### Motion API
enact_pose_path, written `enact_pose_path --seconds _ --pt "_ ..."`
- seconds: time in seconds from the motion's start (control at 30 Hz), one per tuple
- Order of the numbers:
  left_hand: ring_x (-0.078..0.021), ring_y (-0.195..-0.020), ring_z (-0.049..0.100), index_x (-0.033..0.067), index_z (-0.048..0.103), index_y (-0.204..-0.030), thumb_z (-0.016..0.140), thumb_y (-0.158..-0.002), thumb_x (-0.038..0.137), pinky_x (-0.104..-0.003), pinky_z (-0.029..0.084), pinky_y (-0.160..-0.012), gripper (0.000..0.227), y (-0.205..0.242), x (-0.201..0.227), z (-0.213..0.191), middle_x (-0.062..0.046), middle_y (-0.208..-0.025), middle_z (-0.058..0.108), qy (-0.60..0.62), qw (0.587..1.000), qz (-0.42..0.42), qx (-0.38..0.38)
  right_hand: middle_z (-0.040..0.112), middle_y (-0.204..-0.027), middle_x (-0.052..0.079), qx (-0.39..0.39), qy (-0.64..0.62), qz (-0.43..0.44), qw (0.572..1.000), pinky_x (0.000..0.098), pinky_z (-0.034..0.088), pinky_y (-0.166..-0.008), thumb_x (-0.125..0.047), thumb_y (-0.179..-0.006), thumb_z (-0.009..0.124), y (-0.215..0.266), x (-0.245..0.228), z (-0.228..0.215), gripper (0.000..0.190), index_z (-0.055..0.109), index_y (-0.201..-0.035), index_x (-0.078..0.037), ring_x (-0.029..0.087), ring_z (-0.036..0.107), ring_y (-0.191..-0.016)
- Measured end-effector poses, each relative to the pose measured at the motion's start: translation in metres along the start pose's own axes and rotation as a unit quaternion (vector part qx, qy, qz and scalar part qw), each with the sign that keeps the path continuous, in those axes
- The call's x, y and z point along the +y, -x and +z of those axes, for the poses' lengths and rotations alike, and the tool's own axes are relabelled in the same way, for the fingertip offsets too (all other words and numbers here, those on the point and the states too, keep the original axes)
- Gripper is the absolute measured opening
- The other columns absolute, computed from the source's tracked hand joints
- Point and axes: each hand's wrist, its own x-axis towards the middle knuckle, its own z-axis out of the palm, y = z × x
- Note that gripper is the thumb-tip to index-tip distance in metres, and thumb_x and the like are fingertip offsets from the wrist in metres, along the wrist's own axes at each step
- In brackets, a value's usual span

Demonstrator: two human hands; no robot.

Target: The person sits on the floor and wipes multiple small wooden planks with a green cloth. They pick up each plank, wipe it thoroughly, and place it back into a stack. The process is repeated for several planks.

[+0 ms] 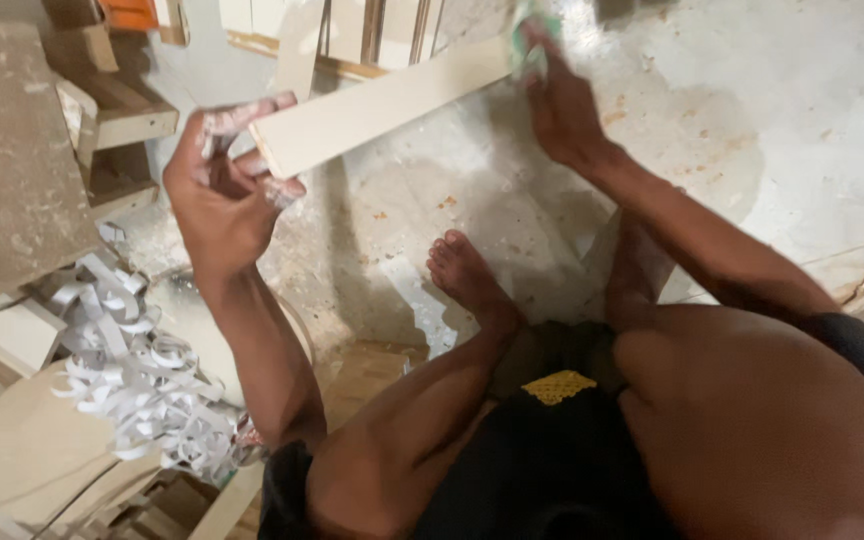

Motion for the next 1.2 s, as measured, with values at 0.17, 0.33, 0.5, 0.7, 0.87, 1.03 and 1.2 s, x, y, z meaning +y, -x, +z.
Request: enact_pose_path --seconds 0.17,0.33,0.5,0.7,0.87,1.03,1.2 --pt "-0.0392 -0.152 0.068 -0.0030 0.057 -0.148 0.085 -0.106 0.014 -0.045 0.070 -0.111 0.053 -0.008 0.021 0.013 -0.026 -0.153 0.068 -0.050 0.999 0.001 -0.008 0.052 -0.131 0.012 -0.053 -0.185 0.128 0.973 0.0397 0.051 -0.071 -0.016 -0.115 0.060 0.027 -0.091 0.052 0.043 0.053 -0.157 -0.011 0.024 0.063 -0.091" --pt "-0.0211 -0.118 0.067 -0.0075 0.071 -0.135 0.062 -0.101 0.000 -0.033 0.056 -0.100 0.037 -0.001 0.031 0.013 -0.014 -0.124 0.073 -0.246 0.968 -0.034 0.019 0.023 -0.189 0.019 -0.015 -0.078 -0.464 0.882 0.0711 0.019 -0.161 0.019 -0.094 0.064 0.046 -0.208 0.052 0.097 0.026 -0.180 -0.006 0.046 0.017 -0.184" --pt "-0.0347 -0.144 0.072 -0.0052 0.059 -0.150 0.085 -0.106 0.018 -0.030 0.065 -0.096 0.056 0.007 -0.003 -0.027 -0.034 -0.154 0.069 -0.102 0.992 -0.055 0.044 0.022 -0.193 0.009 -0.004 -0.091 -0.246 0.965 0.0566 0.025 -0.153 0.027 -0.094 0.044 0.001 -0.051 0.076 0.104 0.026 -0.185 -0.020 0.035 0.021 -0.182" --pt "-0.0120 -0.114 0.050 0.0165 0.052 -0.146 0.082 -0.109 0.038 -0.028 0.030 -0.074 0.053 -0.004 -0.069 -0.049 -0.019 -0.162 0.058 0.114 0.993 -0.010 0.011 0.023 -0.187 0.020 -0.044 -0.022 -0.045 0.998 0.0521 0.021 -0.142 -0.034 -0.128 0.035 -0.022 0.044 -0.001 0.060 0.027 -0.181 -0.007 0.041 0.017 -0.174" --pt "-0.0319 -0.152 0.060 0.0108 0.055 -0.153 0.081 -0.109 0.046 -0.045 0.072 -0.088 0.062 0.012 -0.039 -0.067 -0.018 -0.153 0.058 0.016 0.996 0.060 0.072 0.056 -0.081 0.011 0.027 -0.004 -0.055 0.998 0.0433 0.036 -0.057 -0.027 -0.127 0.035 -0.004 -0.029 -0.066 0.035 0.057 -0.119 0.000 0.024 0.049 -0.065" --pt "-0.0213 -0.112 0.064 0.0215 0.053 -0.142 0.085 -0.102 0.047 -0.035 0.057 -0.067 0.057 0.008 -0.040 -0.092 -0.011 -0.145 0.060 0.100 0.988 0.092 0.076 0.076 -0.118 0.013 0.068 0.051 -0.021 0.996 0.0451 0.049 -0.088 -0.052 -0.126 0.037 0.056 -0.081 -0.130 0.059 0.068 -0.133 -0.003 0.029 0.070 -0.102" --pt "-0.0191 -0.114 0.063 0.0233 0.051 -0.149 0.090 -0.102 0.044 -0.025 0.059 -0.064 0.064 -0.023 -0.081 -0.068 -0.007 -0.152 0.056 0.259 0.961 0.068 0.064 0.073 -0.109 0.014 0.098 0.093 0.099 0.986 0.0439 0.046 -0.074 -0.049 -0.121 0.054 0.093 -0.138 -0.196 0.052 0.050 -0.157 -0.013 0.029 0.066 -0.083"
